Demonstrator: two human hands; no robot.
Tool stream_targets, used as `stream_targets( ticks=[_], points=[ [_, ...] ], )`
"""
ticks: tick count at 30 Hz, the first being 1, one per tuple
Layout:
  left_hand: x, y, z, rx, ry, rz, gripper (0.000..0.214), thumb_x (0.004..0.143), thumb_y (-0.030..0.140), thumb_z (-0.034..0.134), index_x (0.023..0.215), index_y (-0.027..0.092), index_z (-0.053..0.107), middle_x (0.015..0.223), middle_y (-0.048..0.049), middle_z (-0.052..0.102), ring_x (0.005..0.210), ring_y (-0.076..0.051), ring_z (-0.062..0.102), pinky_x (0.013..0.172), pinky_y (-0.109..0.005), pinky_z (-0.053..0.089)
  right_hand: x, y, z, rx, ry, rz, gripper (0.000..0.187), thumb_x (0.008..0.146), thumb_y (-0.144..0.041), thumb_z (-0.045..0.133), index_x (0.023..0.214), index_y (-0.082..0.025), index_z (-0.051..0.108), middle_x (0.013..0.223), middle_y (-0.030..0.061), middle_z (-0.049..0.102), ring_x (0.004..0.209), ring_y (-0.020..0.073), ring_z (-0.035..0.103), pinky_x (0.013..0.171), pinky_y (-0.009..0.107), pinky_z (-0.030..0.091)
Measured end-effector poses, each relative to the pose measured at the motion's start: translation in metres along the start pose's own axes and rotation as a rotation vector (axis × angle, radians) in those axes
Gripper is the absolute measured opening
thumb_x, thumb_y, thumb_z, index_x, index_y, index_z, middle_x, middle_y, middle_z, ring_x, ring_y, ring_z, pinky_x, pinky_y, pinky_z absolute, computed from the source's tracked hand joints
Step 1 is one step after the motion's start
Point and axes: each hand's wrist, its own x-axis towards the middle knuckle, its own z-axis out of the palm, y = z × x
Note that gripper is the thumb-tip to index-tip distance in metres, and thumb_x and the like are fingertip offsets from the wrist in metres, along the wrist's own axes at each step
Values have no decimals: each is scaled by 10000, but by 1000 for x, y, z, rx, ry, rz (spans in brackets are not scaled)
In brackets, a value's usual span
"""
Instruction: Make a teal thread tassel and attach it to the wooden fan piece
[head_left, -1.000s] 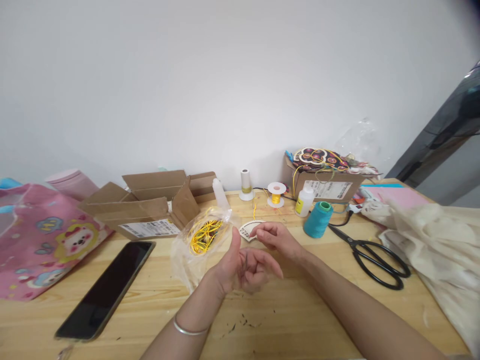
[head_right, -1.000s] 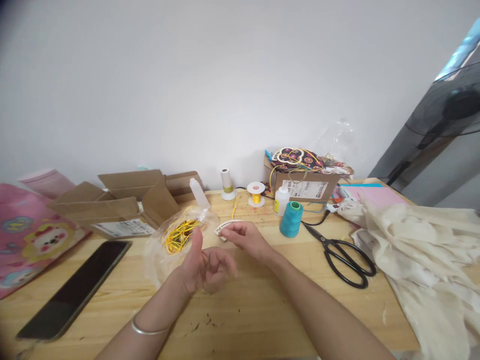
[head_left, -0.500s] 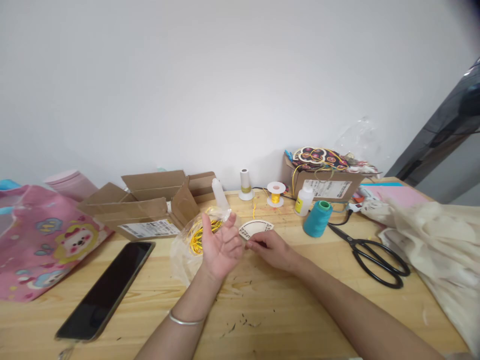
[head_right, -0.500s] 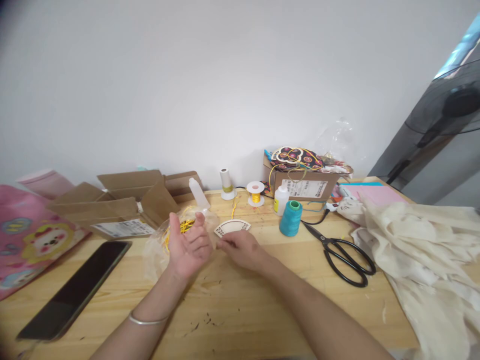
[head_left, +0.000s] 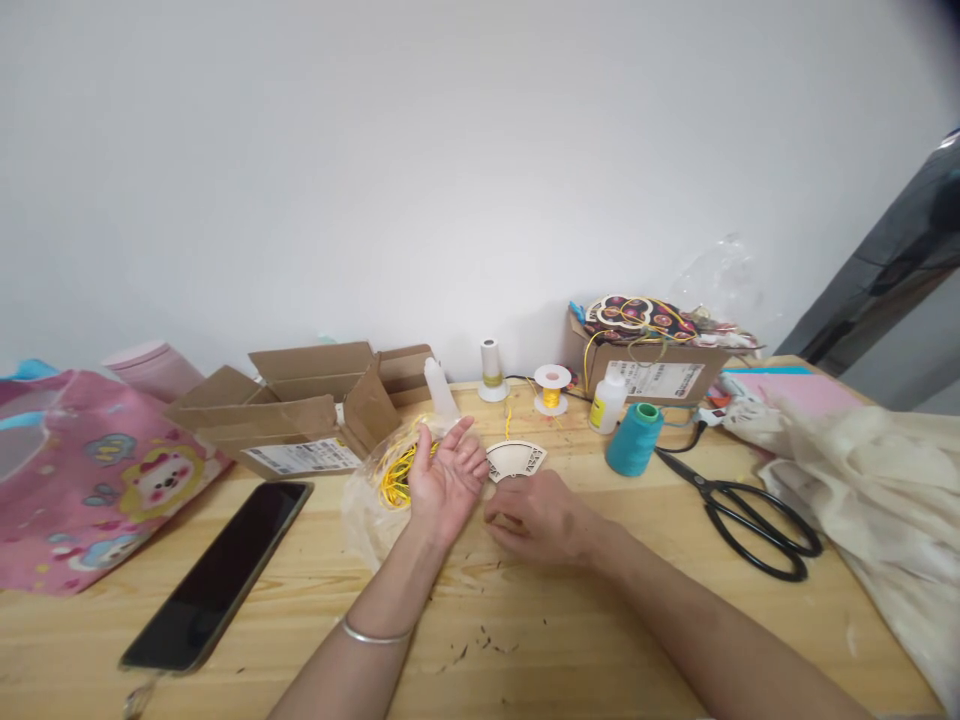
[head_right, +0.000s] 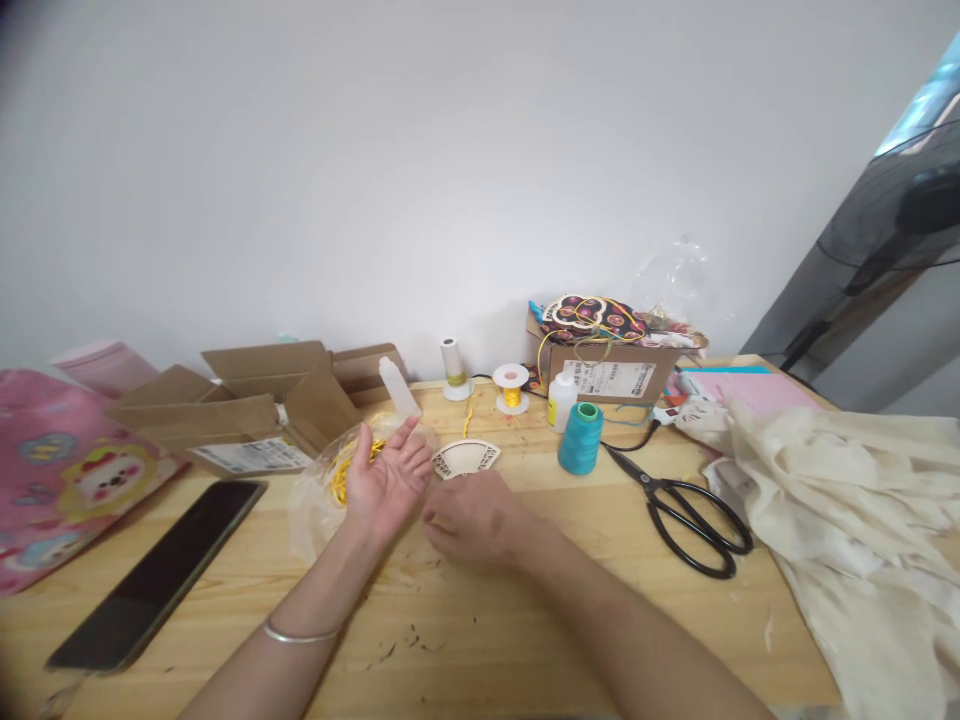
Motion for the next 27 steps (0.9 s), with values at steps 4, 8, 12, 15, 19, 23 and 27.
stream_targets(
  ticks=[4, 8, 12, 15, 19, 23, 27],
  points=[
    [2, -4, -2, 102, 15, 11, 466, 815, 482, 332, 913, 105, 586, 551, 16, 409, 508, -91, 414, 563, -238, 404, -2, -3, -3, -39, 16, -18, 182, 760, -222, 452, 631, -165, 567, 634, 8, 608, 567, 95, 498, 512, 215, 270],
    [2, -8, -3, 277, 17, -121, 551, 788, 553, 317, 952, 95, 576, 596, -21, 504, 546, -114, 484, 550, -232, 405, -2, 2, 2, -46, 109, -27, 219, 804, -257, 402, 723, -174, 588, 724, 21, 635, 617, 107, 524, 514, 223, 286],
    [-1, -11, -1, 374, -3, -341, 635, 759, 613, 294, 1004, 90, 557, 722, -88, 601, 626, -170, 566, 573, -272, 430, 1, 10, 7, -45, 195, 18, 193, 807, -276, 433, 768, -193, 603, 814, 17, 648, 677, 116, 551, 519, 221, 307],
    [-4, -14, 2, 414, 2, -433, 660, 756, 631, 266, 971, 86, 569, 759, -115, 629, 666, -187, 593, 603, -284, 442, 3, 15, 8, -27, 224, 26, 177, 812, -285, 455, 786, -210, 613, 866, 4, 643, 738, 113, 558, 548, 210, 334],
    [-6, -18, 1, 464, 61, -521, 667, 705, 695, 257, 675, 107, 570, 534, -55, 575, 469, -124, 524, 457, -216, 378, 2, 15, 7, -23, 228, 33, 176, 826, -278, 453, 841, -228, 620, 845, 2, 631, 725, 99, 551, 550, 197, 336],
    [-5, -20, -4, 568, 36, -652, 730, 607, 792, 176, 509, 125, 457, 420, -9, 444, 350, -57, 348, 345, -160, 121, 2, 15, 4, -39, 238, 157, 198, 823, -303, 464, 798, -229, 646, 718, -4, 610, 610, 90, 525, 514, 202, 302],
    [-5, -20, -9, 681, -97, -734, 784, 554, 822, 82, 554, 130, 451, 441, 24, 374, 349, -26, 200, 375, -183, 17, 2, 17, 2, 55, 264, 215, 168, 794, -295, 514, 767, -208, 655, 682, -1, 593, 599, 85, 507, 519, 195, 306]
  ],
)
